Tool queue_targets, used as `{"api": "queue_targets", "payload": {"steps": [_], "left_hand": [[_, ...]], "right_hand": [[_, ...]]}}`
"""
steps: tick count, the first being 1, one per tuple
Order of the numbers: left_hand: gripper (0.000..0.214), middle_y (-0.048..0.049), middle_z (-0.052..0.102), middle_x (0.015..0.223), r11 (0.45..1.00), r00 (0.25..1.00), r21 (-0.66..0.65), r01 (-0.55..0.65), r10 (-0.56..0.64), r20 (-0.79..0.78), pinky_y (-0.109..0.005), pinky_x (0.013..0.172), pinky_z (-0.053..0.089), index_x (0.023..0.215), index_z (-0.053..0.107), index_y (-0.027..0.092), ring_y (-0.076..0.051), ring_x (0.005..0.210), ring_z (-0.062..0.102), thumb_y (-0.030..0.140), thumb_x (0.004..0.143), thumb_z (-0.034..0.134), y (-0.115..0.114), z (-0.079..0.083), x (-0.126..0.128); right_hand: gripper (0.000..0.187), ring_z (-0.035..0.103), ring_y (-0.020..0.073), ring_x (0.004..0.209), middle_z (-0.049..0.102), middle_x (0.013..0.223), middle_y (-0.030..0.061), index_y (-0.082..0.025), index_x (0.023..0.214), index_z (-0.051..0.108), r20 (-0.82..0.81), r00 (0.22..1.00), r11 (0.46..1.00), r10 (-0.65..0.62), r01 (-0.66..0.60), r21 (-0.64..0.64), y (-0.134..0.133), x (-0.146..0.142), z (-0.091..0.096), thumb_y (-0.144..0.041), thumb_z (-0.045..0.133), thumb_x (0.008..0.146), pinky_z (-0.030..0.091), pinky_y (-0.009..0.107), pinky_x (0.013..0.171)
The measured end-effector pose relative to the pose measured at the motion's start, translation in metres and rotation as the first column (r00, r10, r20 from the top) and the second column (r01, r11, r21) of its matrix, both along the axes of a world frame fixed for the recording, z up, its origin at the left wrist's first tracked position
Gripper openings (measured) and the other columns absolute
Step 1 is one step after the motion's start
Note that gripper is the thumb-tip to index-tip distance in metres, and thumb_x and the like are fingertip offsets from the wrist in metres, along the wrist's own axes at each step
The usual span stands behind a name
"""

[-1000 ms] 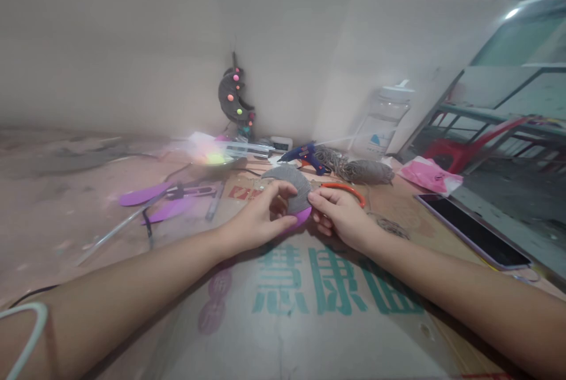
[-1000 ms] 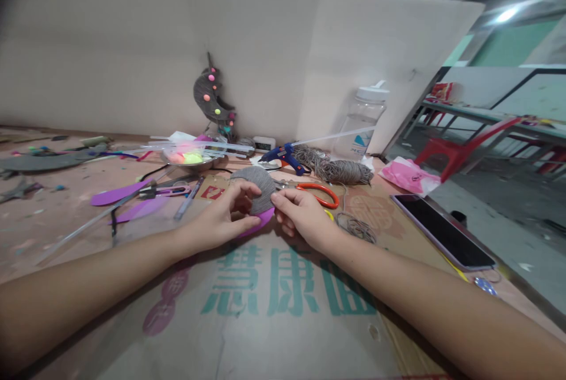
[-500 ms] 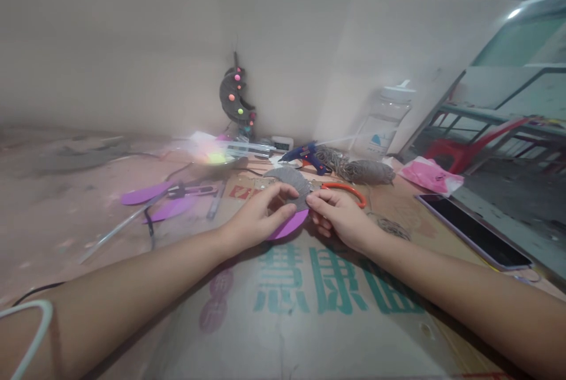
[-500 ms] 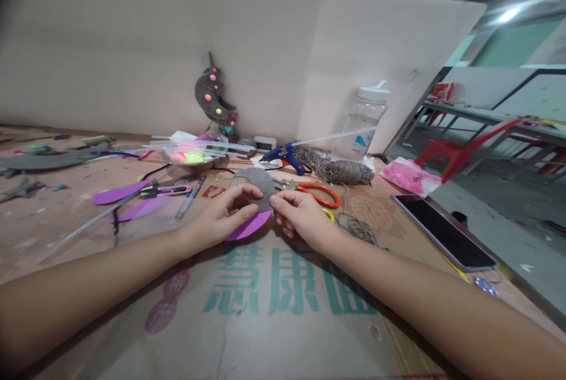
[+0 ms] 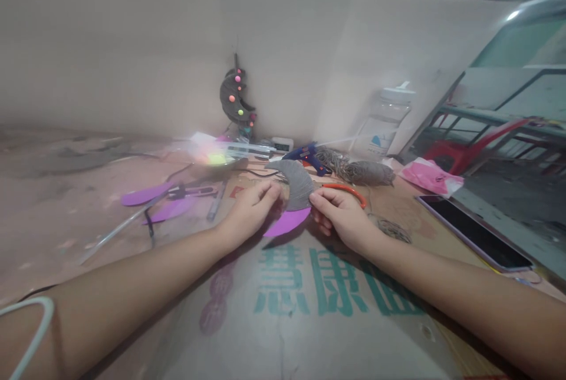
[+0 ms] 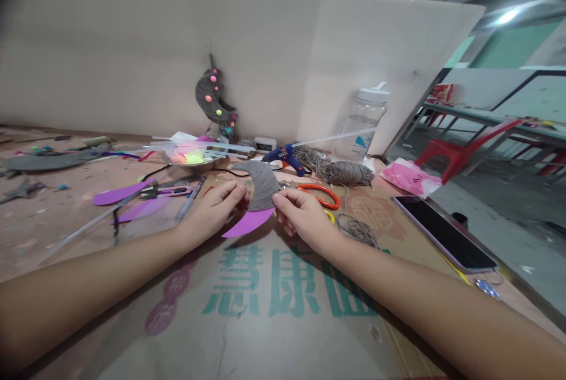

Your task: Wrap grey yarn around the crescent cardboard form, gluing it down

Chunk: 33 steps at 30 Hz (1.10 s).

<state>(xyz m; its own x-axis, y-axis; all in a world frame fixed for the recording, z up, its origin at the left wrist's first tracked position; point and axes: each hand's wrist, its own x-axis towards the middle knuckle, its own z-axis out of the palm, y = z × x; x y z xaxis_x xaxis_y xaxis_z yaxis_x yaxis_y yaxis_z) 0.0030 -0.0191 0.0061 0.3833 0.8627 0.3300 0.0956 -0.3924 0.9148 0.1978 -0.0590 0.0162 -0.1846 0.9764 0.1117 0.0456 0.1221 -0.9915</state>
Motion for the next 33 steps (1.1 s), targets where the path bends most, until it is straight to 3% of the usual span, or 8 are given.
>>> {"api": "queue_targets", "payload": {"steps": [6,10,13,16,20,23,27,33], "left_hand": [[0.032,-0.0005,0.059,0.067,0.989,1.000,-0.145,-0.007,0.010,0.021,-0.022,0.053,0.040,0.083,0.064,0.015,-0.010,0.056,0.052,0.047,0.082,0.059,0.007,-0.005,0.001],[0.037,-0.0008,0.060,0.067,0.988,0.998,-0.157,0.009,0.000,0.059,-0.024,0.057,0.042,0.096,0.064,0.013,-0.011,0.058,0.054,0.048,0.084,0.056,0.009,-0.005,0.001],[0.038,0.0005,0.056,0.065,0.993,0.999,-0.101,0.052,-0.051,0.019,-0.024,0.060,0.042,0.079,0.060,0.015,-0.011,0.059,0.052,0.050,0.088,0.049,0.007,-0.001,0.000],[0.039,0.0018,0.051,0.062,0.996,0.994,-0.051,0.073,-0.077,-0.078,-0.024,0.062,0.040,0.065,0.054,0.016,-0.011,0.061,0.049,0.050,0.085,0.054,0.005,0.003,-0.001],[0.036,0.0027,0.049,0.060,0.999,0.987,-0.050,0.009,-0.017,-0.159,-0.024,0.060,0.037,0.064,0.053,0.016,-0.012,0.061,0.047,0.048,0.081,0.058,0.003,0.004,0.000],[0.036,0.0033,0.048,0.059,0.997,0.987,-0.076,0.023,-0.035,-0.154,-0.024,0.058,0.036,0.063,0.051,0.017,-0.012,0.058,0.046,0.048,0.081,0.056,0.003,0.003,0.001],[0.036,0.0036,0.047,0.059,0.996,0.984,-0.081,0.030,-0.043,-0.172,-0.024,0.058,0.035,0.063,0.051,0.017,-0.011,0.059,0.045,0.048,0.081,0.056,0.002,0.004,0.001],[0.042,0.0029,0.047,0.061,0.999,0.971,-0.005,0.035,-0.035,-0.238,-0.025,0.059,0.034,0.061,0.051,0.017,-0.012,0.061,0.046,0.053,0.083,0.052,0.001,0.005,-0.002]], "right_hand": [[0.040,0.038,0.0040,0.038,0.045,0.053,-0.0070,-0.017,0.067,0.049,0.069,0.997,0.999,-0.037,0.035,0.031,0.000,0.003,-0.001,-0.051,0.061,0.084,0.029,0.018,0.036],[0.040,0.039,0.0043,0.038,0.046,0.053,-0.0071,-0.017,0.068,0.050,0.086,0.995,0.999,-0.040,0.037,0.033,0.001,0.002,-0.002,-0.052,0.060,0.084,0.030,0.018,0.036],[0.039,0.037,0.0045,0.036,0.045,0.052,-0.0075,-0.018,0.069,0.050,0.082,0.996,0.999,-0.032,0.030,0.031,0.003,0.001,-0.004,-0.052,0.061,0.083,0.029,0.019,0.036],[0.039,0.036,0.0048,0.036,0.045,0.050,-0.0074,-0.018,0.068,0.052,0.121,0.992,1.000,-0.023,0.021,0.021,0.005,0.001,-0.006,-0.053,0.062,0.081,0.028,0.019,0.037],[0.042,0.037,0.0064,0.037,0.041,0.045,-0.0077,-0.018,0.069,0.054,0.181,0.983,0.999,-0.024,0.020,0.025,0.005,0.001,-0.005,-0.058,0.061,0.080,0.029,0.021,0.039],[0.045,0.037,0.0069,0.038,0.040,0.044,-0.0081,-0.018,0.072,0.055,0.170,0.985,0.998,-0.040,0.032,0.051,0.005,0.001,-0.004,-0.061,0.057,0.081,0.030,0.021,0.040],[0.042,0.037,0.0053,0.038,0.047,0.052,-0.0073,-0.016,0.079,0.059,0.187,0.982,0.999,-0.023,0.017,0.033,0.005,0.001,-0.002,-0.057,0.066,0.075,0.026,0.020,0.038],[0.040,0.036,0.0057,0.038,0.046,0.050,-0.0074,-0.016,0.079,0.058,0.214,0.976,0.999,-0.035,0.031,0.022,0.005,0.001,-0.002,-0.056,0.065,0.076,0.025,0.020,0.039]]}}
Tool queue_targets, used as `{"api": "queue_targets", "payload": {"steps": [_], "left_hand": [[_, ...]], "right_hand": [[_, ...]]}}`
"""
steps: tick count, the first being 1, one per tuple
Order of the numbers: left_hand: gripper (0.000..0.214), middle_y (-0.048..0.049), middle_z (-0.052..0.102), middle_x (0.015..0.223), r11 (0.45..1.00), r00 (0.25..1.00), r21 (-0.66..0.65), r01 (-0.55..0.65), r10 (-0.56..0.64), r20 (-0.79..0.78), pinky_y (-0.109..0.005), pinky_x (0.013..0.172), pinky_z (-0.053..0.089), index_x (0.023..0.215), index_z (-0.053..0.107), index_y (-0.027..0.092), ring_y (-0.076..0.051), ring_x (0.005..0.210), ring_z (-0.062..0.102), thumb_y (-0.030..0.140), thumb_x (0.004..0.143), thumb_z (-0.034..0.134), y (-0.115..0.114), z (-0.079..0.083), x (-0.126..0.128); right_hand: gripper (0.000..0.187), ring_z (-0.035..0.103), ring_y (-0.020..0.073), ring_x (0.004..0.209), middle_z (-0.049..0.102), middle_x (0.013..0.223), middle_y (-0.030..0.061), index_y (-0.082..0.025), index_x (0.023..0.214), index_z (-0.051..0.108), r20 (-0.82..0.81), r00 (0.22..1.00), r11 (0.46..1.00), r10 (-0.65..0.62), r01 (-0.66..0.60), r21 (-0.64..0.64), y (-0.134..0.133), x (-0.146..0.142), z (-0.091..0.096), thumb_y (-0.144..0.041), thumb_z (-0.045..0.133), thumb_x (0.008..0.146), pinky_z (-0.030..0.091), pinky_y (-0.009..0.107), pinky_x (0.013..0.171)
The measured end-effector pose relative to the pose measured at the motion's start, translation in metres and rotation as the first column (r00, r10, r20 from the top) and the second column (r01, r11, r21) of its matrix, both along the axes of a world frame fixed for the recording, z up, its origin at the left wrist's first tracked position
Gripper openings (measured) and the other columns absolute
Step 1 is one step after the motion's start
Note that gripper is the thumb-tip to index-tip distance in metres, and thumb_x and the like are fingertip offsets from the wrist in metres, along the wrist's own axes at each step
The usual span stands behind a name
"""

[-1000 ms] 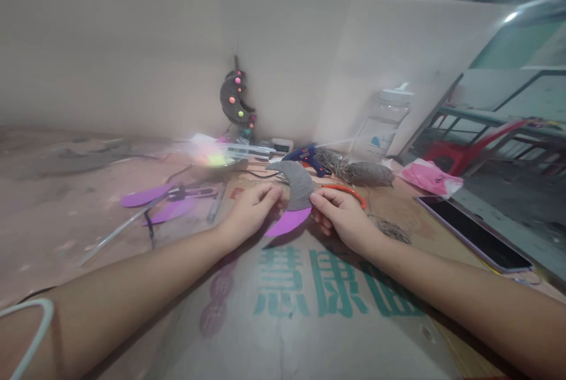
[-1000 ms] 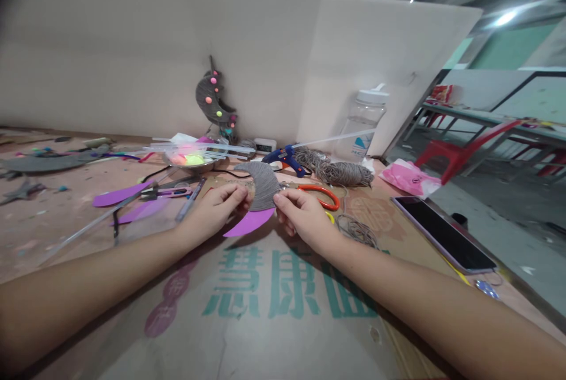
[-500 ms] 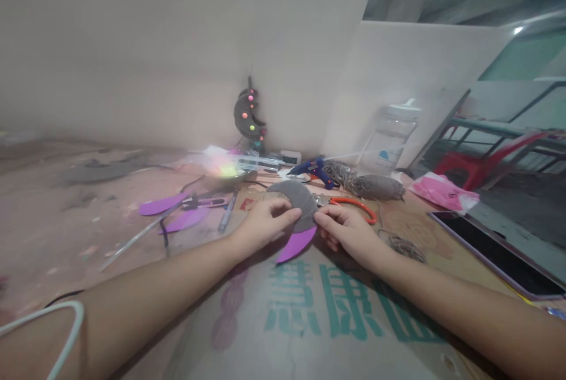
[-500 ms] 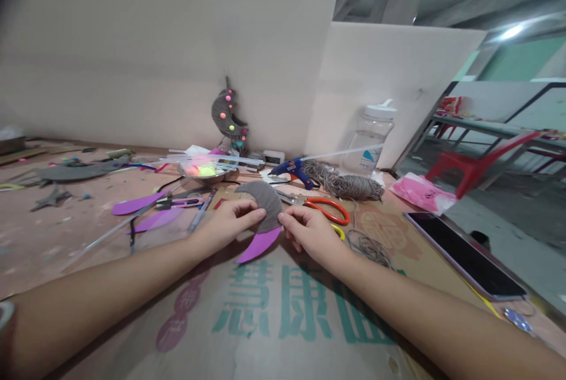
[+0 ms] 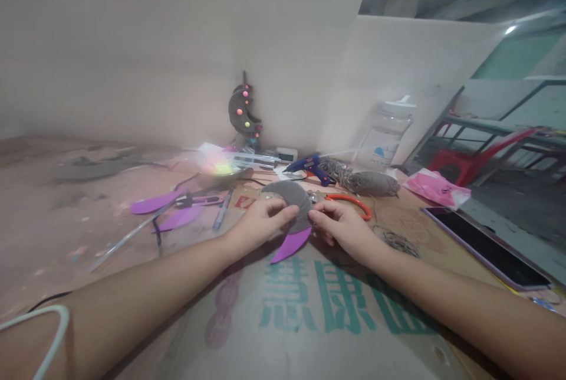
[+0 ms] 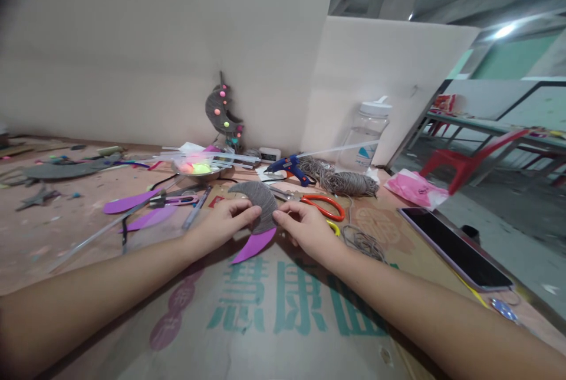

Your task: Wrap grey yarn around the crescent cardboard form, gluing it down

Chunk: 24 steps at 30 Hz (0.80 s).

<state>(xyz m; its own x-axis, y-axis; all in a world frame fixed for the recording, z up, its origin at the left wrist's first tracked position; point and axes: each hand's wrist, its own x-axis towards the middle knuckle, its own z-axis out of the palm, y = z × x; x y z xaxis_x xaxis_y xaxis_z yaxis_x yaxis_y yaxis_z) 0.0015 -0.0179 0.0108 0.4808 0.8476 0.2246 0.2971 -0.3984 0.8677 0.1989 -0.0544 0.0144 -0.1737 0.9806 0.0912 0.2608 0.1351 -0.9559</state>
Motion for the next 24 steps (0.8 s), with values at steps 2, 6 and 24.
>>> {"api": "queue_targets", "payload": {"steps": [2,6,24], "left_hand": [[0.040,0.0021,0.049,0.062,1.000,0.999,0.019,-0.019,0.020,-0.031,-0.025,0.059,0.034,0.063,0.053,0.017,-0.013,0.063,0.048,0.052,0.082,0.055,0.0000,-0.0011,0.0001],[0.040,0.0021,0.049,0.059,0.999,0.999,0.002,-0.048,0.048,-0.019,-0.026,0.059,0.035,0.062,0.053,0.017,-0.014,0.062,0.047,0.052,0.081,0.054,0.0007,-0.0027,0.0016],[0.042,0.0039,0.043,0.052,1.000,0.998,0.004,-0.013,0.013,-0.054,-0.024,0.050,0.030,0.054,0.046,0.018,-0.011,0.054,0.041,0.050,0.080,0.055,-0.0035,0.0009,0.0025]], "right_hand": [[0.040,0.035,0.0062,0.038,0.043,0.048,-0.0077,-0.017,0.077,0.057,0.022,1.000,1.000,-0.003,0.003,0.010,-0.0002,0.0005,-0.0009,-0.057,0.063,0.078,0.025,0.020,0.039],[0.040,0.038,0.0079,0.040,0.042,0.050,-0.0072,-0.018,0.079,0.056,-0.030,0.999,0.999,-0.011,0.012,0.038,-0.0004,0.0016,-0.0015,-0.057,0.050,0.088,0.028,0.021,0.040],[0.007,0.047,0.0127,0.070,0.048,0.087,0.0018,-0.023,0.087,0.070,0.338,0.937,0.875,-0.090,-0.087,0.475,-0.0033,0.0004,-0.0007,-0.026,0.068,0.081,0.040,0.027,0.061]]}}
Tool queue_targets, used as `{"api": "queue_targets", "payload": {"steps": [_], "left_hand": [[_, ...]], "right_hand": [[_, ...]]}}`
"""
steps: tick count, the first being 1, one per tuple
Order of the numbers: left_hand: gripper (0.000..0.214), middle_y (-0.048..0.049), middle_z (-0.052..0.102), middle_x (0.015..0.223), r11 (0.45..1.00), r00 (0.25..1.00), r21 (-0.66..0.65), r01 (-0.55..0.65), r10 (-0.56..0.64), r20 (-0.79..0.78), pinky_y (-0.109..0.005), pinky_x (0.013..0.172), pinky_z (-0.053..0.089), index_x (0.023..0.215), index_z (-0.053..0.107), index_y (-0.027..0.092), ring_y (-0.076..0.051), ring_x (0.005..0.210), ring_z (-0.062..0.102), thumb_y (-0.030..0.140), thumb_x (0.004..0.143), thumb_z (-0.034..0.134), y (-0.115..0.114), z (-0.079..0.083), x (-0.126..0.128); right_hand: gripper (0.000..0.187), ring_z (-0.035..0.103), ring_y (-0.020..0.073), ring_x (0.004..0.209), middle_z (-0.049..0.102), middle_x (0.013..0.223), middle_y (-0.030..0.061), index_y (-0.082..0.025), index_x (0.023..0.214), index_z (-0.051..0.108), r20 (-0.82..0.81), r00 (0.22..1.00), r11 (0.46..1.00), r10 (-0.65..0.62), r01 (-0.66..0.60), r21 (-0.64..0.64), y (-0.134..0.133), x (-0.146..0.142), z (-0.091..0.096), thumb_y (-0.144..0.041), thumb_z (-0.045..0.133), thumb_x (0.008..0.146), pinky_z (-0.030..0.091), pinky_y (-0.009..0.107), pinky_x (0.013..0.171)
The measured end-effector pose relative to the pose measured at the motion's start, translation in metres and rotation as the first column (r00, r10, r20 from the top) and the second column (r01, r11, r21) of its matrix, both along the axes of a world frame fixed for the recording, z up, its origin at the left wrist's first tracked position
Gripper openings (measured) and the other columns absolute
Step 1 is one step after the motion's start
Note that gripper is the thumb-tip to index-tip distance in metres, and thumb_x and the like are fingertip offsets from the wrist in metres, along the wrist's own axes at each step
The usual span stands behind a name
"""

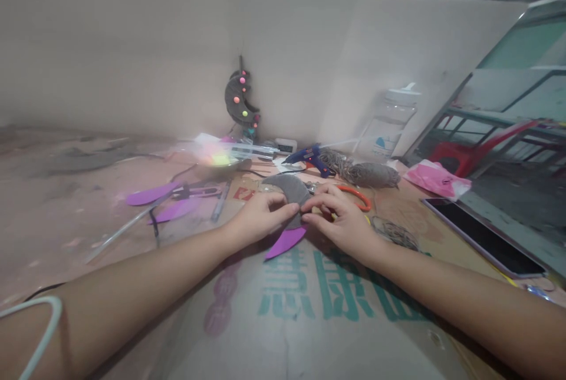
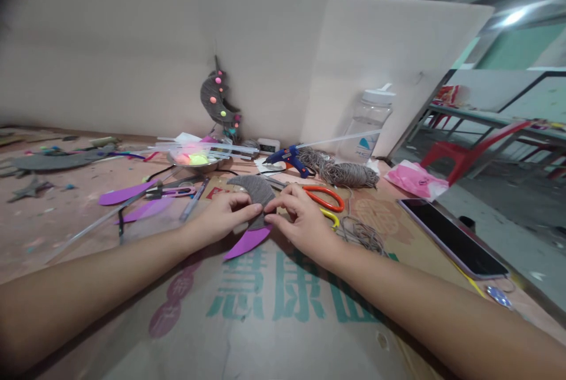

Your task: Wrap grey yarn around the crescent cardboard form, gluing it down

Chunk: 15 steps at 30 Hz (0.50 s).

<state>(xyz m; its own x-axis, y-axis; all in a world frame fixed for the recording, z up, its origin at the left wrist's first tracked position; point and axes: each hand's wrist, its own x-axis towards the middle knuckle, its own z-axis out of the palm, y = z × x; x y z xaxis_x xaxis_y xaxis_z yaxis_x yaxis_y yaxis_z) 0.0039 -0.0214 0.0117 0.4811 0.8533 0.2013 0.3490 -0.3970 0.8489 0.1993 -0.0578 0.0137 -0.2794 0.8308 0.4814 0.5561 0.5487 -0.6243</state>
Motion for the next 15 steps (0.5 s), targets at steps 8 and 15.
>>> {"api": "queue_targets", "payload": {"steps": [8,15], "left_hand": [[0.041,0.0040,0.043,0.054,1.000,1.000,-0.028,-0.005,0.006,0.025,-0.024,0.051,0.030,0.057,0.046,0.018,-0.011,0.054,0.041,0.051,0.080,0.055,0.0024,-0.0022,0.0002],[0.040,0.0052,0.042,0.054,0.995,0.992,-0.072,-0.068,0.075,0.102,-0.024,0.050,0.030,0.061,0.046,0.019,-0.010,0.051,0.039,0.053,0.082,0.054,0.0053,-0.0059,-0.0003]], "right_hand": [[0.015,0.049,0.0134,0.067,0.051,0.074,-0.0004,-0.021,0.081,0.052,-0.167,0.983,0.997,-0.071,0.068,-0.021,0.0005,0.0037,0.0008,-0.030,0.052,0.092,0.040,0.027,0.063],[0.025,0.041,0.0089,0.047,0.048,0.062,-0.0049,-0.021,0.090,0.052,-0.409,0.907,0.971,-0.104,0.003,-0.240,0.0031,0.0051,0.0005,-0.046,0.048,0.093,0.035,0.023,0.044]]}}
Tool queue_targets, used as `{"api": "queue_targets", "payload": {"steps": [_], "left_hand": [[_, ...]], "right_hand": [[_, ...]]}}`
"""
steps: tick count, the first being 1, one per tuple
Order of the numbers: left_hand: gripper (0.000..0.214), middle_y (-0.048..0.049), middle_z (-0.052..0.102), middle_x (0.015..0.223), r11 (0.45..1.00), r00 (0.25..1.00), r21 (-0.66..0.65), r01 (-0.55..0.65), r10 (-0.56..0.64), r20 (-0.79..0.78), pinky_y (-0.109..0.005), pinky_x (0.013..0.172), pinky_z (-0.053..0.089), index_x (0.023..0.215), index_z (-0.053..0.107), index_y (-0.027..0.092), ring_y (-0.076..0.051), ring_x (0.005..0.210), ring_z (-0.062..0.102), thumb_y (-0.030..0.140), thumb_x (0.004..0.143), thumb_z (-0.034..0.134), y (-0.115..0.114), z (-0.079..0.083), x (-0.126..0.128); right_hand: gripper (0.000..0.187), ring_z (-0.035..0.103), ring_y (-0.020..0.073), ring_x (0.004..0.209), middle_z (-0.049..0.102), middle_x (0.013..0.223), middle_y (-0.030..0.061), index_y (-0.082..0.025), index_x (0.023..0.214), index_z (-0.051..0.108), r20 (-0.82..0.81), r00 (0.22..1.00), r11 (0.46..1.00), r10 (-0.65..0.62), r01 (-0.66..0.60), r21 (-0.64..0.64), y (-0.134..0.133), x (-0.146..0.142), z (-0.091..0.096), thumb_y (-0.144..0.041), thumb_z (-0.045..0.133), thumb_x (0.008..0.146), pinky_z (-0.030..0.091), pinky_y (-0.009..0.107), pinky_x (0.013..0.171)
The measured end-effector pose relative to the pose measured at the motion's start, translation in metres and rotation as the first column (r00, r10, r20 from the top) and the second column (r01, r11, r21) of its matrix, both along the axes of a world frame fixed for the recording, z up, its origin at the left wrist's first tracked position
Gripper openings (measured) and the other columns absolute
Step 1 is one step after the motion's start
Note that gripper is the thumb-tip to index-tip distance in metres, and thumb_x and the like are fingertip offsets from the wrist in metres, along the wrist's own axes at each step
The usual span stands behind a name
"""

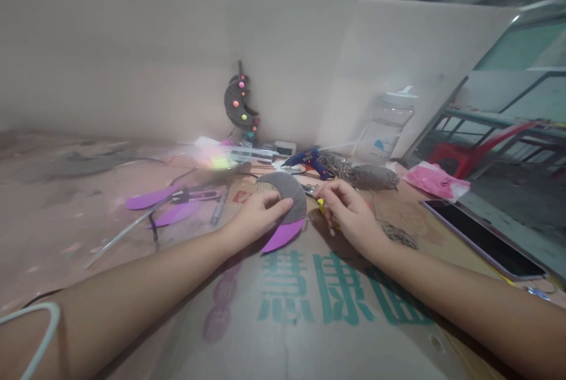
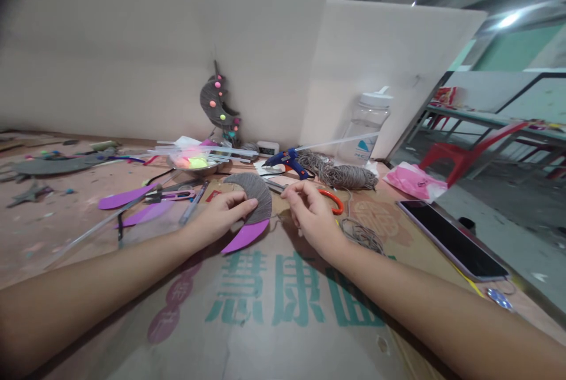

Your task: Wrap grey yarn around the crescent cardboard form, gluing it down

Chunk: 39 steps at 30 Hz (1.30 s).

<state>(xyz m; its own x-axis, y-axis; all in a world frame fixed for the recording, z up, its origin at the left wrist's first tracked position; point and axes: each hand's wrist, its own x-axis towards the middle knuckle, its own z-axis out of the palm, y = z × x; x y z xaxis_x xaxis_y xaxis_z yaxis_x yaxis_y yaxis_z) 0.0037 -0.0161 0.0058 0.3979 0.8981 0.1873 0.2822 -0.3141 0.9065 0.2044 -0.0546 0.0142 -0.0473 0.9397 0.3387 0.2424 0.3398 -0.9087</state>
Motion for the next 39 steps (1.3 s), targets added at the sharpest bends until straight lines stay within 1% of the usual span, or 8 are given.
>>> {"api": "queue_targets", "payload": {"steps": [3,5,12,17,19,21,25,39], "left_hand": [[0.040,0.0043,0.045,0.058,1.000,0.999,0.011,0.000,-0.001,0.034,-0.024,0.056,0.034,0.062,0.047,0.018,-0.011,0.057,0.043,0.051,0.082,0.055,0.000,0.001,0.000],[0.039,0.0038,0.046,0.060,1.000,0.999,0.011,0.004,-0.005,0.049,-0.024,0.060,0.035,0.062,0.048,0.018,-0.012,0.061,0.045,0.050,0.082,0.056,0.001,0.001,0.000],[0.039,0.0046,0.043,0.056,0.999,0.997,-0.028,-0.031,0.032,0.064,-0.024,0.053,0.031,0.060,0.046,0.018,-0.011,0.055,0.041,0.051,0.079,0.056,0.002,0.003,0.001],[0.038,0.0050,0.040,0.056,0.999,0.995,-0.019,-0.050,0.052,0.091,-0.022,0.052,0.030,0.059,0.044,0.018,-0.010,0.054,0.038,0.048,0.079,0.057,0.000,0.005,0.001],[0.038,0.0050,0.041,0.056,0.998,0.994,-0.019,-0.054,0.056,0.098,-0.022,0.050,0.029,0.060,0.045,0.018,-0.009,0.054,0.037,0.048,0.079,0.056,0.000,0.006,0.001],[0.038,0.0054,0.040,0.054,0.999,0.994,-0.024,-0.049,0.051,0.102,-0.022,0.048,0.027,0.060,0.045,0.018,-0.009,0.052,0.036,0.049,0.079,0.056,0.000,0.005,0.001],[0.037,0.0065,0.039,0.052,1.000,0.994,-0.017,-0.025,0.026,0.110,-0.022,0.048,0.027,0.061,0.045,0.018,-0.009,0.050,0.035,0.048,0.080,0.056,0.000,0.004,0.001],[0.037,0.0070,0.039,0.048,1.000,0.998,-0.004,-0.011,0.011,0.066,-0.023,0.046,0.026,0.062,0.045,0.019,-0.009,0.046,0.035,0.050,0.081,0.054,-0.001,0.003,0.001]], "right_hand": [[0.026,0.042,0.0050,0.042,0.062,0.089,0.0002,-0.022,0.103,0.052,-0.009,0.999,0.997,0.047,-0.047,-0.059,-0.002,-0.004,0.000,-0.042,0.057,0.088,0.036,0.022,0.038],[0.031,0.042,0.0030,0.040,0.063,0.102,0.0036,-0.022,0.109,0.050,-0.009,0.995,0.990,0.095,-0.096,-0.100,-0.003,-0.006,0.000,-0.041,0.059,0.086,0.037,0.022,0.035],[0.042,0.044,0.0013,0.039,0.064,0.103,0.0050,-0.022,0.119,0.046,0.000,0.985,0.973,0.172,-0.170,-0.155,-0.003,-0.008,-0.002,-0.033,0.063,0.082,0.038,0.017,0.032],[0.048,0.049,0.0032,0.032,0.065,0.108,0.0071,-0.022,0.117,0.042,-0.110,0.971,0.937,0.213,-0.235,-0.258,-0.002,-0.010,-0.002,-0.034,0.067,0.077,0.040,0.020,0.028],[0.047,0.050,0.0046,0.031,0.067,0.103,0.0065,-0.021,0.115,0.046,-0.110,0.969,0.925,0.220,-0.243,-0.293,-0.002,-0.011,-0.002,-0.034,0.067,0.075,0.041,0.021,0.028],[0.044,0.049,0.0055,0.030,0.069,0.085,0.0026,-0.018,0.113,0.050,-0.066,0.972,0.915,0.226,-0.235,-0.327,-0.002,-0.012,-0.001,-0.036,0.066,0.076,0.040,0.020,0.030],[0.041,0.049,0.0090,0.031,0.057,0.049,-0.0070,-0.015,0.109,0.055,0.026,0.971,0.905,0.240,-0.214,-0.367,-0.003,-0.010,-0.003,-0.041,0.063,0.079,0.038,0.019,0.033],[0.029,0.047,0.0075,0.032,0.051,0.046,-0.0092,-0.017,0.087,0.055,0.054,0.978,0.915,0.201,-0.168,-0.367,-0.004,-0.011,-0.002,-0.044,0.060,0.079,0.031,0.017,0.034]]}}
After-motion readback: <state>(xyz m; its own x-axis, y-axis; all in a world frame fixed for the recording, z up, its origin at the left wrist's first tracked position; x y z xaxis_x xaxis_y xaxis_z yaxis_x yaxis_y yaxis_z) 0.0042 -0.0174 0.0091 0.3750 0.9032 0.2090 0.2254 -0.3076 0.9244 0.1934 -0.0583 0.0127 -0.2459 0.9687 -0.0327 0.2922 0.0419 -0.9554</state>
